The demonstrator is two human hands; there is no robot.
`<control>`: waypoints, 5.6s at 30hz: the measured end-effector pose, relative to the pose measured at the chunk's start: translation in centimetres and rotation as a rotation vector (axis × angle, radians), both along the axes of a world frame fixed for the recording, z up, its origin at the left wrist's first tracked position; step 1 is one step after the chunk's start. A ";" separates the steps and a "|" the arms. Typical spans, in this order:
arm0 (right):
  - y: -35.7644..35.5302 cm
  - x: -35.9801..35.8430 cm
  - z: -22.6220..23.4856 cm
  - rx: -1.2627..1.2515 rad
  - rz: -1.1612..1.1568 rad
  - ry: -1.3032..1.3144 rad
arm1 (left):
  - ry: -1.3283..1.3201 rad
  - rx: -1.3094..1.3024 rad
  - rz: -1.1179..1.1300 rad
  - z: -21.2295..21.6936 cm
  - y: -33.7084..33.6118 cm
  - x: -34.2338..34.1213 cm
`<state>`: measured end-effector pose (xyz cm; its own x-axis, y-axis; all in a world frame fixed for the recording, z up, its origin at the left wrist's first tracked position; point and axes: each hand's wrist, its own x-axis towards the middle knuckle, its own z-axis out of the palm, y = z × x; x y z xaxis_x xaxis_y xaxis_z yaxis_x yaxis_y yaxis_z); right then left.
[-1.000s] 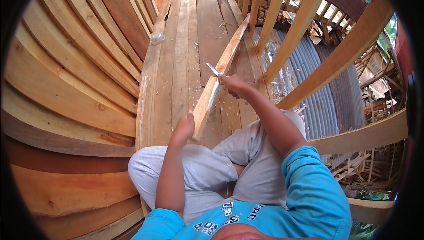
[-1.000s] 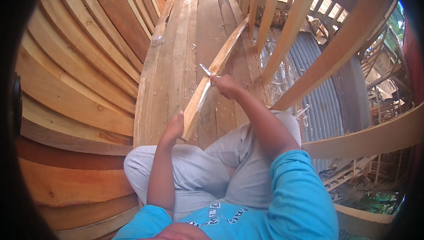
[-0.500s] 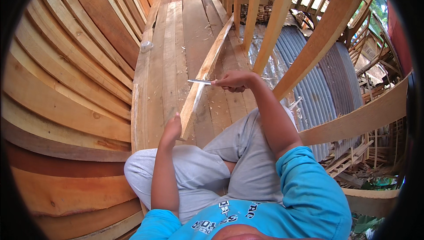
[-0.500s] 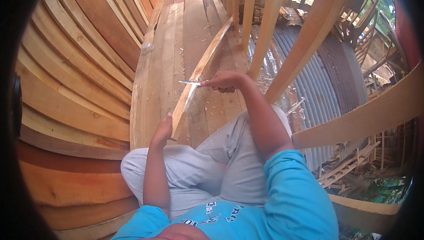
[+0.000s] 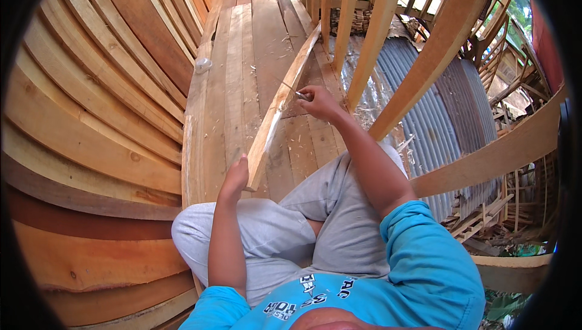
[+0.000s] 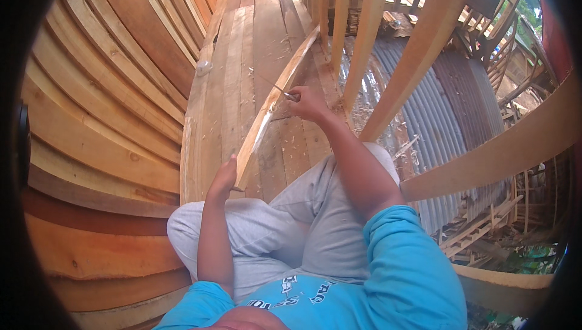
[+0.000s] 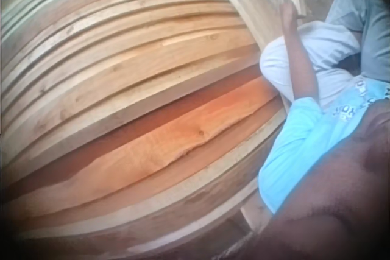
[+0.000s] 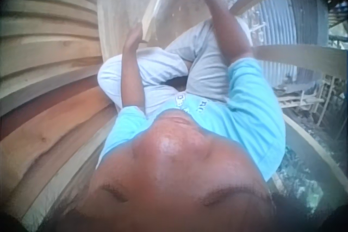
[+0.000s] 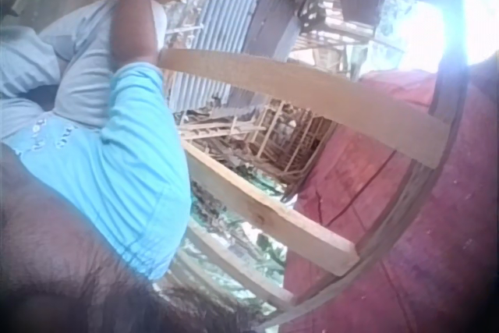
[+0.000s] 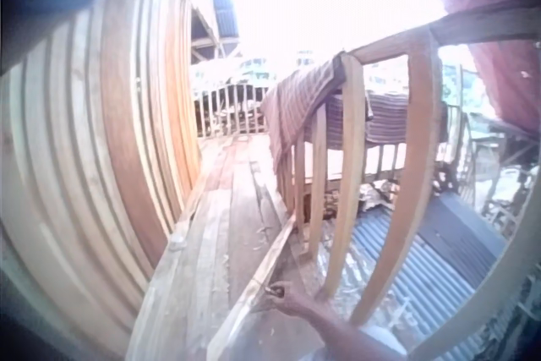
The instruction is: The person sits on a wooden floor and uses a knife to carve a long piece of wood, removing shavings and shaping the surface. The person holds the wood with one hand and carves with the other, working along the length of the piece.
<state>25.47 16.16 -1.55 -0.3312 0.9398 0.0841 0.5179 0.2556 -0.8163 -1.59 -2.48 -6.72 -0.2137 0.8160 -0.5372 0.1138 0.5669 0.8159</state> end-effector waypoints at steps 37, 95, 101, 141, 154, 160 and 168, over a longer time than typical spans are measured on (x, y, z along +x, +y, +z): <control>-5.1 -6.9 -2.2 0.439 0.157 -0.630 | 0.045 0.055 -0.036 -1.4 -0.1 0.0; 0.8 -2.6 -4.8 0.239 -0.311 -0.521 | -0.067 -0.066 0.005 5.4 -0.1 5.3; 0.5 -4.3 -3.8 -0.104 -0.155 -0.500 | 0.036 -0.028 -0.033 0.1 -0.2 2.3; -0.7 -2.1 -1.3 -0.253 -0.063 -0.125 | -0.158 -0.090 -0.009 2.4 -1.4 2.5; 0.6 -2.0 -4.6 0.016 -0.022 -0.284 | -0.198 -0.110 -0.046 1.7 -0.5 2.5; 0.2 -1.8 -4.0 0.061 -0.010 -0.356 | -0.185 -0.116 -0.049 2.6 -0.5 3.5; -1.3 -3.8 -1.8 0.077 0.017 -0.494 | -0.122 -0.085 -0.052 0.2 -0.5 1.9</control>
